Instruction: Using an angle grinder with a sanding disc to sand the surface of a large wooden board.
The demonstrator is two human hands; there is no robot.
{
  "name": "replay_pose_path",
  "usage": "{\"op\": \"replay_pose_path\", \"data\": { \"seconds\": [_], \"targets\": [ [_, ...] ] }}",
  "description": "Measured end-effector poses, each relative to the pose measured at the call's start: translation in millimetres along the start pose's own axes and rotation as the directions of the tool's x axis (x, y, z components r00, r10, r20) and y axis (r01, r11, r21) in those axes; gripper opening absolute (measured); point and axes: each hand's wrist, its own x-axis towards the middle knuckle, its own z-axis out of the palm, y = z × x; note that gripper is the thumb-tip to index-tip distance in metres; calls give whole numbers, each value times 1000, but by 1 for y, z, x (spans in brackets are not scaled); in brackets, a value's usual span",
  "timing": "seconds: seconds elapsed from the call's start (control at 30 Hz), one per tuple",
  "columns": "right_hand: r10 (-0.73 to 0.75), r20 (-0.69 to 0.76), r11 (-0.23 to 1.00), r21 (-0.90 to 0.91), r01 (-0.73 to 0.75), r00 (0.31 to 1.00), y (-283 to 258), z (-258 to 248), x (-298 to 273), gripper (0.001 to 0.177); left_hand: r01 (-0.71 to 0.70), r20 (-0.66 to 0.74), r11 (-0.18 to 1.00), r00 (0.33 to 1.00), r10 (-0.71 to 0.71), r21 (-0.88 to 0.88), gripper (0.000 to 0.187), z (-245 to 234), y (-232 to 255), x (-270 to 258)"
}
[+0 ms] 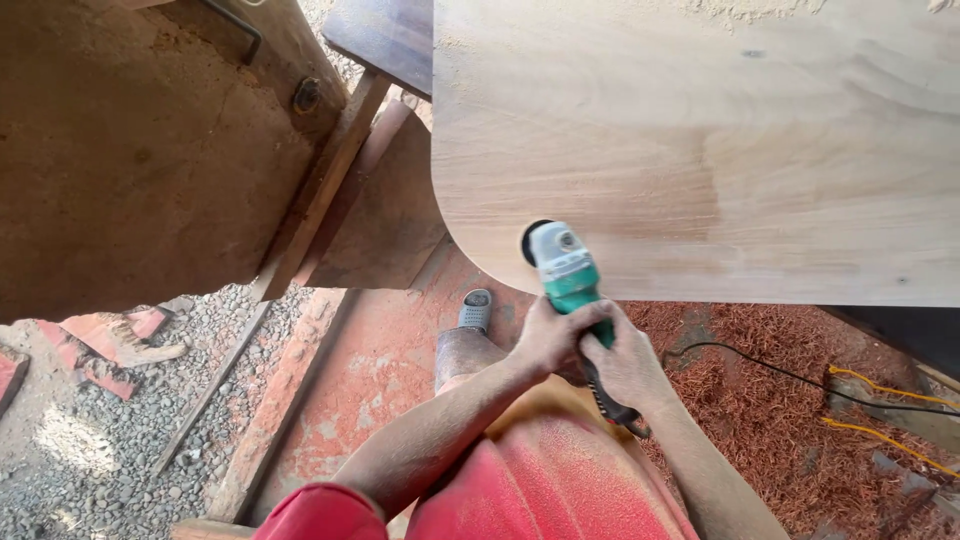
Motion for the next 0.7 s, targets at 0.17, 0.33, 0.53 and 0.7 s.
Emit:
{"op": "replay_pose_path", "data": {
  "seconds": [0.17, 0.33, 0.53, 0.7],
  "targets": [
    [-24, -177, 997, 61, 35, 984, 75, -38, 9, 41, 218, 131, 958, 961, -244, 186, 52, 69, -6, 18],
    [98, -240, 957, 288, -26, 966, 140, -77, 15, 37, 62, 291, 983, 950, -111, 173, 53, 137, -29, 44],
    [275, -312, 809, 586, -43, 910, 143, -109, 3, 34, 27, 451, 908, 862, -234, 419, 55, 202, -52, 83],
    [214, -346, 784, 619, 50, 913, 134, -101, 5, 34, -30, 420, 820, 869, -261, 572, 57, 194, -44, 84]
  ]
}}
